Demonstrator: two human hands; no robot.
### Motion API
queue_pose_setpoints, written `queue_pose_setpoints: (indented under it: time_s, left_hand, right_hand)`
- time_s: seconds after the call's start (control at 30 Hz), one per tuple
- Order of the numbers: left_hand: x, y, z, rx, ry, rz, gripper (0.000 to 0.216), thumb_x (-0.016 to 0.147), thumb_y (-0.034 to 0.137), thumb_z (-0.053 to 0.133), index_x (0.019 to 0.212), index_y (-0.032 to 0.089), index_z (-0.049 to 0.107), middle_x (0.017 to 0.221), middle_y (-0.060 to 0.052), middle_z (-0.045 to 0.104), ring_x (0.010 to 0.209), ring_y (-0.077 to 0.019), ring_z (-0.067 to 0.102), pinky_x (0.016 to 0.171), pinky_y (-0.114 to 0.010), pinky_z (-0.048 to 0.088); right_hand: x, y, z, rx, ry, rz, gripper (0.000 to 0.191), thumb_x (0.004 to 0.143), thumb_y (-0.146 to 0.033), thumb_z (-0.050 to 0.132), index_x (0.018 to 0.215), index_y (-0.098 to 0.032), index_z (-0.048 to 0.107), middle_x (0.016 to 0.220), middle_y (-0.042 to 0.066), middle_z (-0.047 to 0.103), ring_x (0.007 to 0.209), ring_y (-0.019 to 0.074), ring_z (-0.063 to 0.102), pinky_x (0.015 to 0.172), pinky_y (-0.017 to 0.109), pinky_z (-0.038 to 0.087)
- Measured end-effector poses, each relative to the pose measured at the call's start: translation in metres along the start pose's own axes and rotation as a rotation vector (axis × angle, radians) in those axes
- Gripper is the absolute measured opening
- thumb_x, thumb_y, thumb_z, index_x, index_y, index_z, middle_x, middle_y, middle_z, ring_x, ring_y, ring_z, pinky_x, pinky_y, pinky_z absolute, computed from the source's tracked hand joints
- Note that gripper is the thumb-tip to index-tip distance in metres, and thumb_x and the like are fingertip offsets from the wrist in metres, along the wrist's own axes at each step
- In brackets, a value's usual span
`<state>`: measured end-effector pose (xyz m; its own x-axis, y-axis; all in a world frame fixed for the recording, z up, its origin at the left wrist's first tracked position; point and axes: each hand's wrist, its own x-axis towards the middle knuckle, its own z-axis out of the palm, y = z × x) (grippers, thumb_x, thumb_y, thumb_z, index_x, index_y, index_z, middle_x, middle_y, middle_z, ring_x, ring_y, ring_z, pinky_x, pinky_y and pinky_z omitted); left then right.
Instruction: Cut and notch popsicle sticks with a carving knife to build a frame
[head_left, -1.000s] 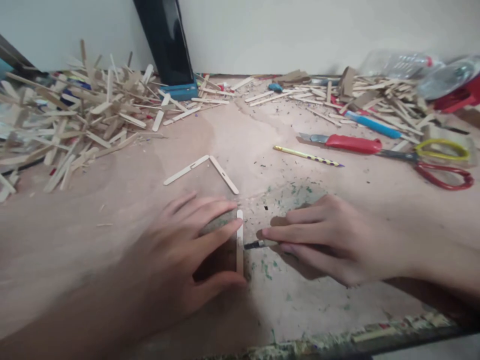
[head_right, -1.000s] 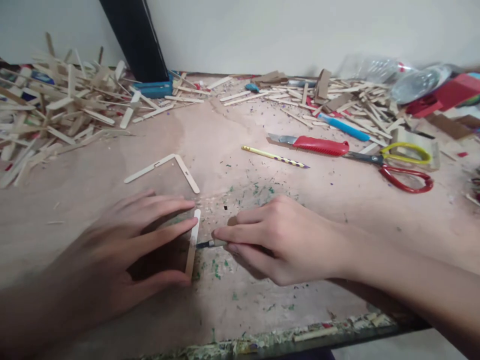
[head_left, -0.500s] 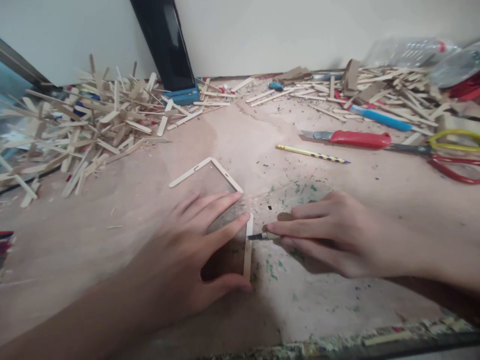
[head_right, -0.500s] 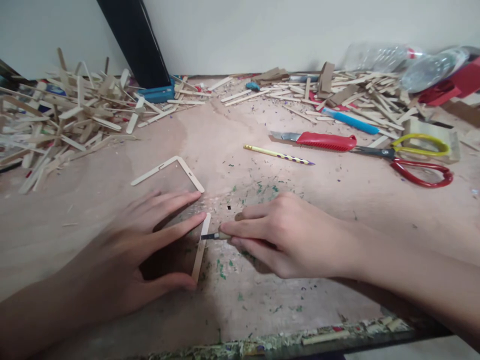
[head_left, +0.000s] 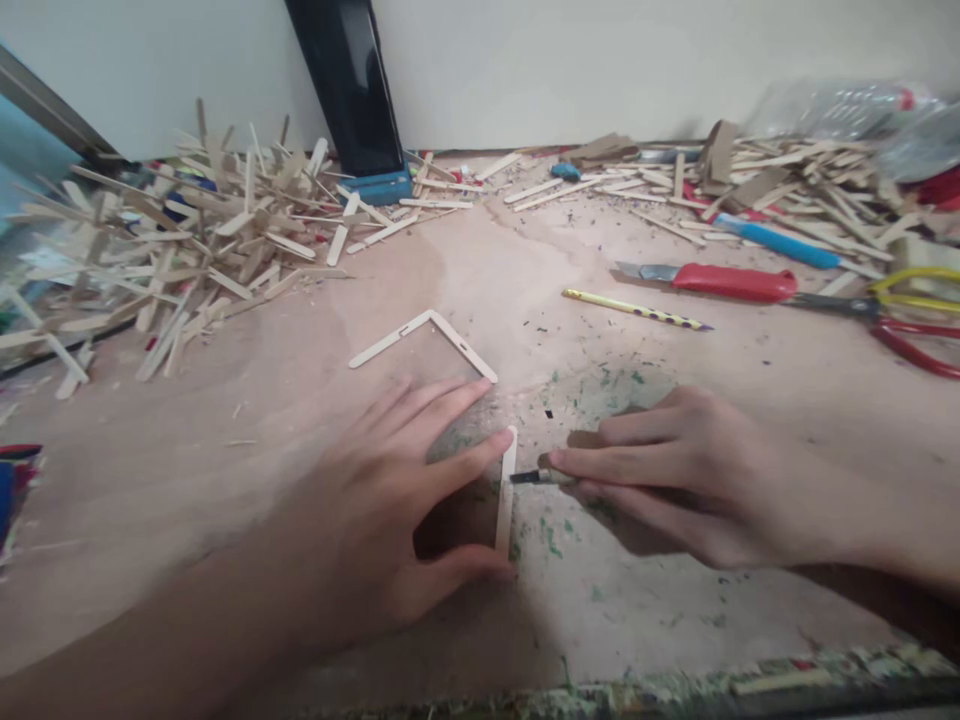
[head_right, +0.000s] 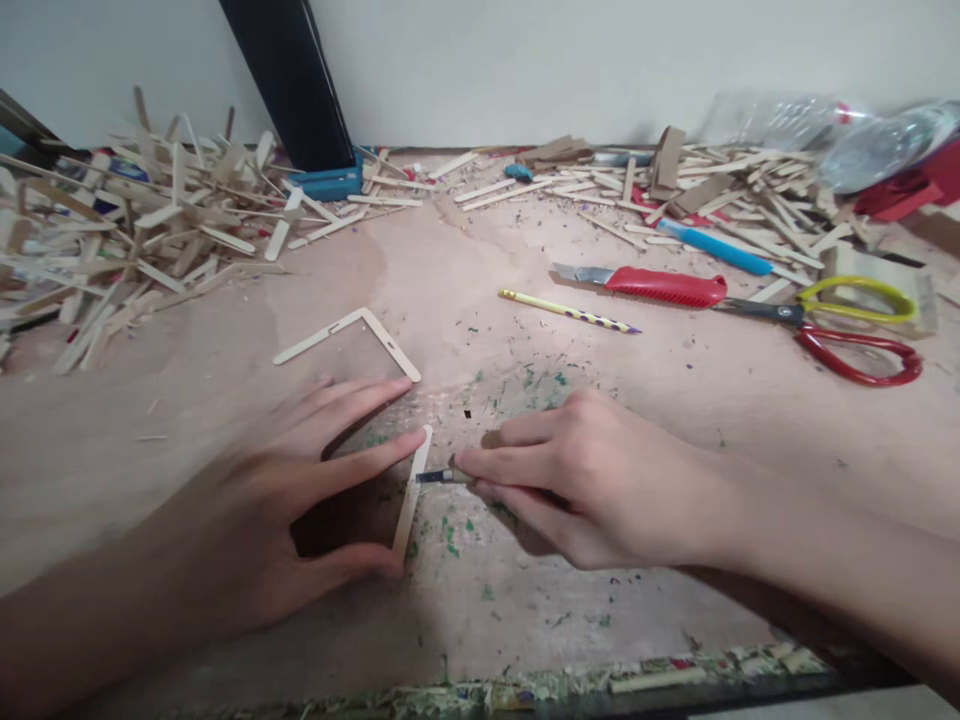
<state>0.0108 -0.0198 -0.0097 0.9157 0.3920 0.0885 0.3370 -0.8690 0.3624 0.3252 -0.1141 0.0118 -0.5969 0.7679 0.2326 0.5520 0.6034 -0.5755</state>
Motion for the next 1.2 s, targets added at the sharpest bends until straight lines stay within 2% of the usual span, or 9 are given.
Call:
queue_pose_setpoints:
  time_s: [0.2,0.37,0.47,0.63,0.9,1.2]
  left_hand:
    - [-0.001,0.000,0.003,-0.020,0.025,-0.040,0.074,0.103,0.077,0.080,0.164,0.037,0.069,0.195,-0.015,0.037,0.177,-0.0452,0.042,0.141,-0.076,0.041]
    - [0.000,-0.001,0.004,-0.035,0.034,-0.044,0.075,0.101,0.079,0.082,0.163,0.040,0.070,0.194,-0.015,0.039,0.177,-0.0467,0.043,0.141,-0.080,0.039]
    - [0.000,-0.002,0.005,-0.022,0.043,-0.041,0.078,0.098,0.080,0.084,0.164,0.040,0.070,0.194,-0.015,0.039,0.176,-0.0476,0.043,0.141,-0.080,0.039]
    - [-0.001,-0.001,0.004,0.012,0.021,-0.027,0.080,0.099,0.078,0.084,0.167,0.038,0.067,0.193,-0.015,0.040,0.176,-0.0456,0.044,0.142,-0.076,0.039]
    - [0.001,0.003,0.001,0.044,0.004,-0.021,0.075,0.104,0.069,0.082,0.168,0.034,0.065,0.193,-0.015,0.041,0.177,-0.0410,0.042,0.145,-0.072,0.035]
    - [-0.001,0.004,0.002,0.033,0.014,-0.023,0.073,0.104,0.069,0.081,0.167,0.035,0.065,0.192,-0.014,0.042,0.176,-0.0414,0.044,0.144,-0.073,0.037]
  right_hand:
    - [-0.002,0.004,0.008,-0.080,0.051,-0.083,0.030,0.129,-0.022,0.048,0.134,-0.012,0.076,0.084,-0.002,0.066,0.062,0.0115,0.054,0.057,0.027,0.037]
    - [-0.002,0.005,0.011,-0.211,0.025,-0.110,0.032,0.128,-0.020,0.044,0.139,-0.011,0.072,0.083,-0.001,0.068,0.063,0.0124,0.059,0.055,0.030,0.037]
    - [0.000,0.005,0.009,-0.141,0.028,-0.100,0.032,0.128,-0.022,0.049,0.140,-0.010,0.076,0.084,0.000,0.069,0.064,0.0118,0.060,0.056,0.029,0.038]
    - [0.001,0.003,0.000,0.070,0.035,0.004,0.027,0.127,-0.021,0.057,0.134,-0.012,0.081,0.085,0.001,0.072,0.068,0.0105,0.064,0.059,0.025,0.041]
    - [-0.002,0.001,0.000,0.084,-0.038,0.012,0.027,0.126,-0.019,0.057,0.138,-0.013,0.080,0.094,0.005,0.078,0.073,0.0124,0.068,0.060,0.027,0.043]
    - [-0.002,-0.002,0.005,0.054,-0.025,-0.008,0.027,0.126,-0.020,0.055,0.137,-0.011,0.079,0.090,0.001,0.071,0.070,0.0122,0.060,0.059,0.028,0.040]
